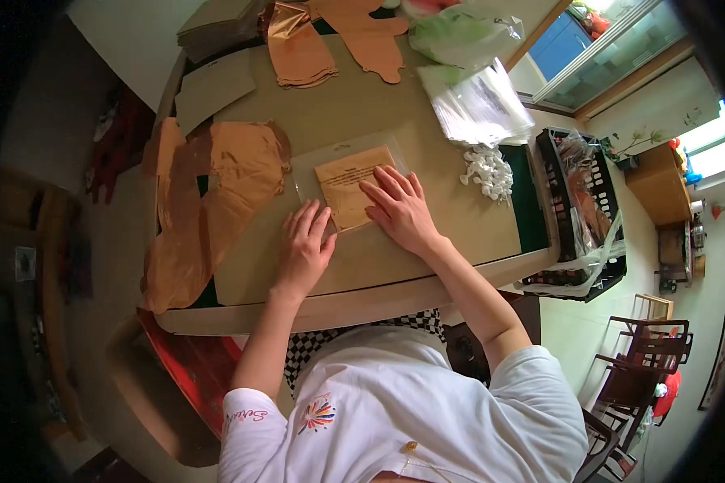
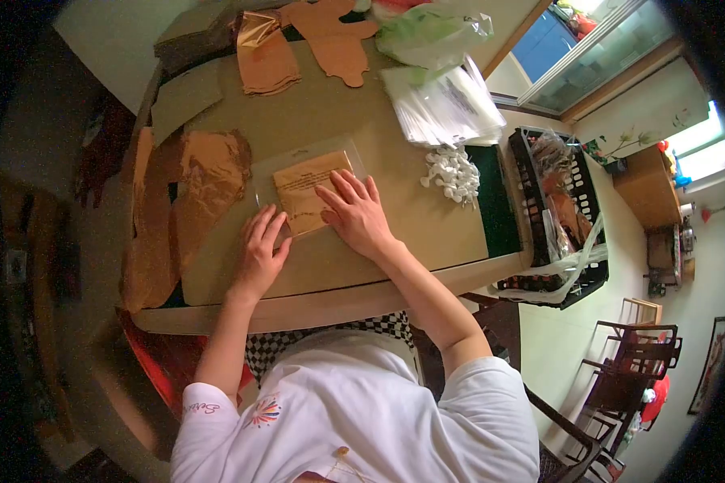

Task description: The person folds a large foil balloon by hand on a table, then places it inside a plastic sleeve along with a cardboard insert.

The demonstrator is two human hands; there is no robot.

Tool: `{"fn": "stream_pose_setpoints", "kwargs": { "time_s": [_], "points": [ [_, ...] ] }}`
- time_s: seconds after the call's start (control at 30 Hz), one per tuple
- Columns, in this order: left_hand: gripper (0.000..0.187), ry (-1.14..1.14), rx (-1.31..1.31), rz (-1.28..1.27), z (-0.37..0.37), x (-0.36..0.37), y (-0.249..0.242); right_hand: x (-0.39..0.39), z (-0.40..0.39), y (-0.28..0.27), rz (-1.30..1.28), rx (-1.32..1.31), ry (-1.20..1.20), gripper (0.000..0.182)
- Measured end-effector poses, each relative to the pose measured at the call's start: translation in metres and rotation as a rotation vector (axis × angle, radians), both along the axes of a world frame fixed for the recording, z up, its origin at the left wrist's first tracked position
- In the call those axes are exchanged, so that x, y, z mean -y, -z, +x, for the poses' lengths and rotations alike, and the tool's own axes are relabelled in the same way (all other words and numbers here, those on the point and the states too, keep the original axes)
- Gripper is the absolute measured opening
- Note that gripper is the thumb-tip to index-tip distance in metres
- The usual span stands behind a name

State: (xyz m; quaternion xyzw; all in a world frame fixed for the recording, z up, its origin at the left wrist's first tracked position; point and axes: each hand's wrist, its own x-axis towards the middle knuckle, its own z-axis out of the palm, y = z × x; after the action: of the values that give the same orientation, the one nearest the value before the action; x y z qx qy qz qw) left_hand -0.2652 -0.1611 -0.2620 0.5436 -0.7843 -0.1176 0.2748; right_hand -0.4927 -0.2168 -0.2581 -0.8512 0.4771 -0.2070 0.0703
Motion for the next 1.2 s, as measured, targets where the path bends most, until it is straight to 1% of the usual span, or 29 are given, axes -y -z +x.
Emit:
{"fn": "stream_pose_setpoints", "kwargs": {
  "time_s": [0.1, 0.2, 0.3, 0.4, 0.43, 0.5, 0.53, 0.6, 0.63, 0.67, 0.7, 0.73, 0.77, 0.87, 0.9, 0.97, 1.0, 1.07, 1.2],
  "points": [
    [0.051, -0.003, 0.050, -0.086, 0.000, 0.001, 0.005, 0.002, -0.009, -0.001, 0.020, 0.210, 0.037, 0.041],
    [0.052, -0.002, 0.094, -0.043, -0.003, -0.003, 0.002, 0.008, -0.033, -0.010, 0.145, 0.461, 0.468, 0.028],
    [0.051, 0.001, 0.171, -0.050, -0.002, -0.002, -0.001, 0.004, -0.044, -0.028, 0.335, 0.192, 0.502, 0.020],
    [0.049, 0.009, 0.183, -0.100, 0.000, -0.001, 0.001, 0.005, -0.046, -0.023, 0.344, 0.194, 0.446, 0.021],
    [0.047, 0.000, 0.176, -0.122, 0.000, -0.001, 0.001, 0.007, -0.047, -0.019, 0.260, 0.239, 0.421, 0.020],
    [0.042, -0.029, 0.160, -0.166, -0.003, 0.001, 0.000, 0.009, -0.050, -0.025, 0.556, 0.501, 0.485, 0.019],
    [0.039, -0.051, 0.122, -0.203, -0.007, 0.000, -0.008, 0.007, -0.049, -0.028, 0.711, 0.630, 0.513, 0.019],
    [0.032, -0.100, 0.046, -0.274, -0.026, 0.001, -0.026, 0.003, -0.050, -0.028, 0.801, 0.793, 0.477, 0.017],
    [0.020, -0.057, -0.018, -0.307, -0.040, 0.004, -0.028, -0.001, -0.049, -0.027, 0.848, 0.872, 0.459, 0.017],
    [0.013, 0.020, -0.072, -0.265, -0.054, 0.002, -0.033, -0.005, -0.048, -0.025, 0.854, 0.876, 0.457, 0.017],
    [0.010, 0.063, -0.092, -0.259, -0.073, 0.003, -0.025, -0.008, -0.046, -0.024, 0.859, 0.880, 0.453, 0.016],
    [0.009, 0.123, -0.118, -0.236, -0.088, 0.003, -0.035, -0.009, -0.045, -0.023, 0.856, 0.886, 0.447, 0.016],
    [0.010, 0.162, -0.155, -0.233, -0.101, 0.006, -0.035, -0.010, -0.045, -0.020, 0.835, 0.901, 0.440, 0.016],
    [0.008, 0.160, -0.040, -0.157, -0.122, 0.015, -0.028, -0.014, -0.042, -0.013, 0.785, 0.936, 0.440, 0.016],
    [0.008, 0.177, -0.021, -0.172, -0.125, 0.017, -0.027, -0.016, -0.040, -0.013, 0.781, 0.939, 0.450, 0.016],
    [0.009, 0.135, 0.019, -0.202, -0.130, 0.015, -0.025, -0.018, -0.040, -0.012, 0.770, 0.953, 0.455, 0.017],
    [0.009, 0.113, 0.041, -0.219, -0.131, 0.016, -0.025, -0.018, -0.041, -0.008, 0.738, 0.920, 0.463, 0.017],
    [0.008, 0.096, 0.030, -0.177, -0.129, 0.014, -0.021, -0.017, -0.044, 0.001, 0.671, 0.854, 0.483, 0.016],
    [0.009, 0.120, 0.022, -0.145, -0.124, 0.011, -0.021, -0.024, -0.038, -0.020, 0.714, 0.835, 0.515, 0.014]
  ]
}}
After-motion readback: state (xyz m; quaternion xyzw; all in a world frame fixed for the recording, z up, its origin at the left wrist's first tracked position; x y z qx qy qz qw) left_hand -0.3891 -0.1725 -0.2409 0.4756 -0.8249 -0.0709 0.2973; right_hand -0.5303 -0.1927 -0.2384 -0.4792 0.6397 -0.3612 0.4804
